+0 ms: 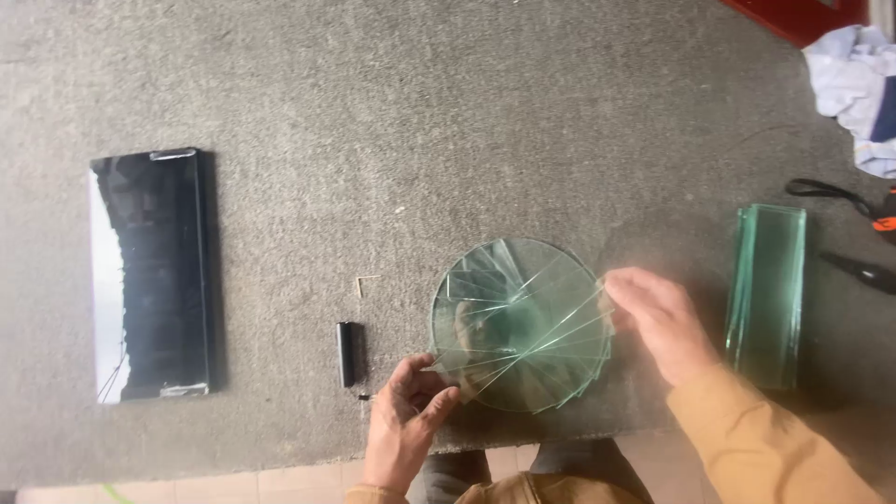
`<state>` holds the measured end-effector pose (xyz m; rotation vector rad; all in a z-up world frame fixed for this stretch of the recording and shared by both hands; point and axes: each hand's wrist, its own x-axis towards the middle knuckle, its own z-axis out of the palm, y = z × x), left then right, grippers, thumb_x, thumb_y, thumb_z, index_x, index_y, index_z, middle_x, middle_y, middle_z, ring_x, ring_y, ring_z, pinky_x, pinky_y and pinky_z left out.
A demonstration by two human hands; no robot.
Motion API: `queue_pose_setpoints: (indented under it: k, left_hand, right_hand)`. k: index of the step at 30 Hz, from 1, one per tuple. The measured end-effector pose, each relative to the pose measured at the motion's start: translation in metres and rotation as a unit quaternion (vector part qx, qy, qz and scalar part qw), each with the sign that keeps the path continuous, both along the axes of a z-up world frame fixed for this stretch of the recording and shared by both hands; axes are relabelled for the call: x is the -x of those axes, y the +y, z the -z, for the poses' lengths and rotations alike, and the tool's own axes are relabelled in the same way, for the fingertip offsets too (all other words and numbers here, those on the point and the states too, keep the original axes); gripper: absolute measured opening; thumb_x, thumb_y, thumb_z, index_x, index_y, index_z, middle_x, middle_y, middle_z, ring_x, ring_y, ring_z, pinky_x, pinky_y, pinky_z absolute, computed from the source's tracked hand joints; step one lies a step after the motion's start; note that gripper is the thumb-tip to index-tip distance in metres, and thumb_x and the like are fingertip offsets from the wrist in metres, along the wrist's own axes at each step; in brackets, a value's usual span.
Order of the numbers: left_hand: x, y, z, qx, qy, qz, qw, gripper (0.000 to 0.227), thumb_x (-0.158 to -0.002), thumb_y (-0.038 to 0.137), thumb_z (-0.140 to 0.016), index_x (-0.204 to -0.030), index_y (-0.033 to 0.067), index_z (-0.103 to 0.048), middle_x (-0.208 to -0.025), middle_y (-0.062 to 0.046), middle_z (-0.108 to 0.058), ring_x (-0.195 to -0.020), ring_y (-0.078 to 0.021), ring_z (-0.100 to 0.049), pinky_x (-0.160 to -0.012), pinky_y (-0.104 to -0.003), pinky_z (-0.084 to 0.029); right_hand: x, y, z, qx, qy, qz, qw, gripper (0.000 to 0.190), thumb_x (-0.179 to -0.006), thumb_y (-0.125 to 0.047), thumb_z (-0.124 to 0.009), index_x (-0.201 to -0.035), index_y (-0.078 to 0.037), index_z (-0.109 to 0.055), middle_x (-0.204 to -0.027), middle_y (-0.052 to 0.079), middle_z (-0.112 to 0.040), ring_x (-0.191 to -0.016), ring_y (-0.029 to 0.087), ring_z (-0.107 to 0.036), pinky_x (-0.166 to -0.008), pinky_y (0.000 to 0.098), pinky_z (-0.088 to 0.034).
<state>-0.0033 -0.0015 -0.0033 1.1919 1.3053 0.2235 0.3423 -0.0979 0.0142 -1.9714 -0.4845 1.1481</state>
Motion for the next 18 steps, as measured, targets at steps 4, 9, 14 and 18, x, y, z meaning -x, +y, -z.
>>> queue_pose_setpoints:
  k: [4,9,14,18]
  left_hand:
    - [0.010,0.002,0.000,0.040,-0.064,-0.031,0.997,0.061,-0.085,0.021,-0.090,-0.143,0.0107,-0.074,-0.107,-0.006,-0.096,-0.101,-0.0163,-0.087,-0.095,-0.033,-0.070]
    - [0.005,0.003,-0.008,0.113,-0.062,-0.106,0.986,0.057,-0.087,0.027,-0.088,-0.140,0.0079,-0.079,-0.116,-0.014,-0.096,-0.112,-0.0194,-0.088,-0.106,-0.032,-0.068]
    - [-0.005,0.001,-0.008,0.115,-0.043,-0.106,0.987,0.043,-0.093,0.020,-0.085,-0.133,0.0052,-0.080,-0.117,-0.012,-0.096,-0.107,-0.0174,-0.089,-0.100,-0.029,-0.071]
    - [-0.010,0.000,-0.007,0.086,-0.022,-0.090,0.992,0.035,-0.096,0.020,-0.083,-0.129,0.0062,-0.081,-0.115,-0.010,-0.097,-0.104,-0.0139,-0.090,-0.097,-0.027,-0.073]
  right_hand:
    - [-0.002,-0.001,0.004,-0.008,0.014,-0.002,1.000,0.029,-0.112,-0.027,-0.066,-0.101,-0.002,-0.078,-0.093,0.012,-0.077,-0.082,0.025,-0.072,-0.079,0.0378,-0.061]
    - [0.000,0.002,0.001,0.035,-0.015,-0.012,0.999,0.030,-0.112,-0.031,-0.066,-0.103,-0.005,-0.078,-0.097,0.012,-0.078,-0.088,0.025,-0.073,-0.086,0.0403,-0.062]
    - [-0.002,0.001,0.007,0.038,-0.003,-0.002,0.999,0.027,-0.111,-0.029,-0.067,-0.105,-0.004,-0.077,-0.098,0.013,-0.077,-0.087,0.026,-0.072,-0.086,0.0415,-0.063]
    - [0.000,0.000,0.005,0.056,-0.034,-0.017,0.998,0.032,-0.110,-0.038,-0.067,-0.096,-0.010,-0.077,-0.098,0.006,-0.080,-0.089,0.024,-0.075,-0.104,0.0481,-0.060]
